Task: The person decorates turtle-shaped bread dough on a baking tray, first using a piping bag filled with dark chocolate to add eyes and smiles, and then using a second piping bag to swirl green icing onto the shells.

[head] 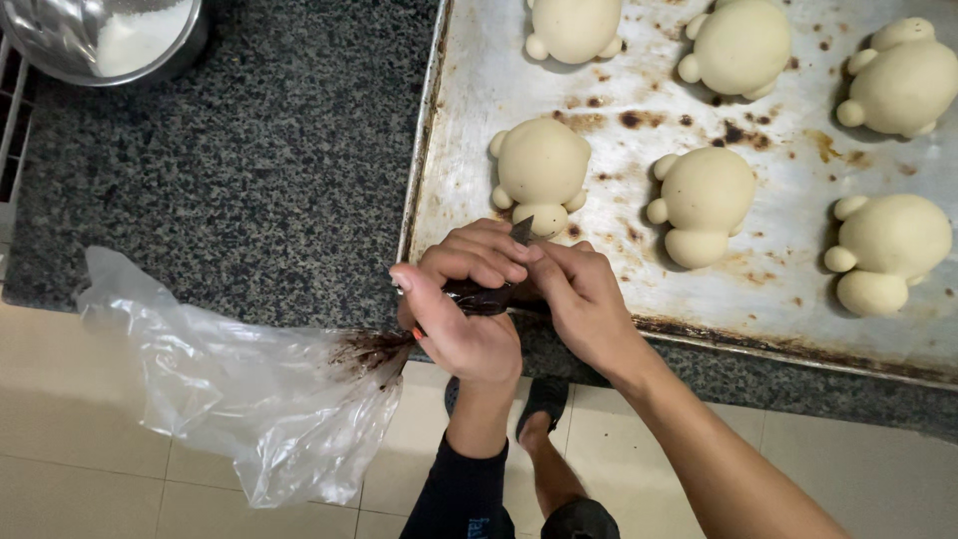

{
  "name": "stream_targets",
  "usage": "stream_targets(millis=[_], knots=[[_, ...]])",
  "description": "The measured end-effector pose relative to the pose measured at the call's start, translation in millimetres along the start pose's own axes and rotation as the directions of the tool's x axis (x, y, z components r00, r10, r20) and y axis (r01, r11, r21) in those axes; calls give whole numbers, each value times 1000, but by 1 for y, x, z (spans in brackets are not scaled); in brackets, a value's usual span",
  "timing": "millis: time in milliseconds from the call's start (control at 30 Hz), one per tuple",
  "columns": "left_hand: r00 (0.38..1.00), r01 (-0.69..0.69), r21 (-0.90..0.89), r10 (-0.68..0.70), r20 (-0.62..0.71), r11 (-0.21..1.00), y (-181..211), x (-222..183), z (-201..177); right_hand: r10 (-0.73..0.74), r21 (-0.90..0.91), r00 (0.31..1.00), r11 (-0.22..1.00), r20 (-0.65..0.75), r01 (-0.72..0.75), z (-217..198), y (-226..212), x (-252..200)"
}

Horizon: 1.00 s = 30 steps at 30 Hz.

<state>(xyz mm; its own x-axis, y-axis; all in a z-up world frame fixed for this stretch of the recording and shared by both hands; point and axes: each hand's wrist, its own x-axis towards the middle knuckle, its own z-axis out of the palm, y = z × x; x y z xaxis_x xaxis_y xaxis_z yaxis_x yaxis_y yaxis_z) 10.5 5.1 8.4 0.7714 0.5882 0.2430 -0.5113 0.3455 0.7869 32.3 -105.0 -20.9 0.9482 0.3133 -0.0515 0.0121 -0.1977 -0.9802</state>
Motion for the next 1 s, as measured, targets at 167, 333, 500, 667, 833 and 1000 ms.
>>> stream_targets(millis=[167,333,500,667,833,1000], knots=[[999,30,20,-30,27,999,-1,-1,-2,48,-39,999,998,-11,-49,1,2,0],[999,25,29,-26,37,999,-3,2,-2,16,-58,1000,998,-15,-17,1,0,0],[999,21,48,-22,34,999,-4,2,-1,12,-74,1000,997,-21,-14,1,3,1],[999,27,34,-29,34,999,-5,4,0,17,-75,1000,997,-26,-19,1,5,1],[999,18,49,-20,41,999,-4,5,0,51,-90,998,994,-31,-53,2,3,2],[999,20,54,-22,27,998,-4,5,-1,21,-95,999,995,-24,-23,3,0,3]])
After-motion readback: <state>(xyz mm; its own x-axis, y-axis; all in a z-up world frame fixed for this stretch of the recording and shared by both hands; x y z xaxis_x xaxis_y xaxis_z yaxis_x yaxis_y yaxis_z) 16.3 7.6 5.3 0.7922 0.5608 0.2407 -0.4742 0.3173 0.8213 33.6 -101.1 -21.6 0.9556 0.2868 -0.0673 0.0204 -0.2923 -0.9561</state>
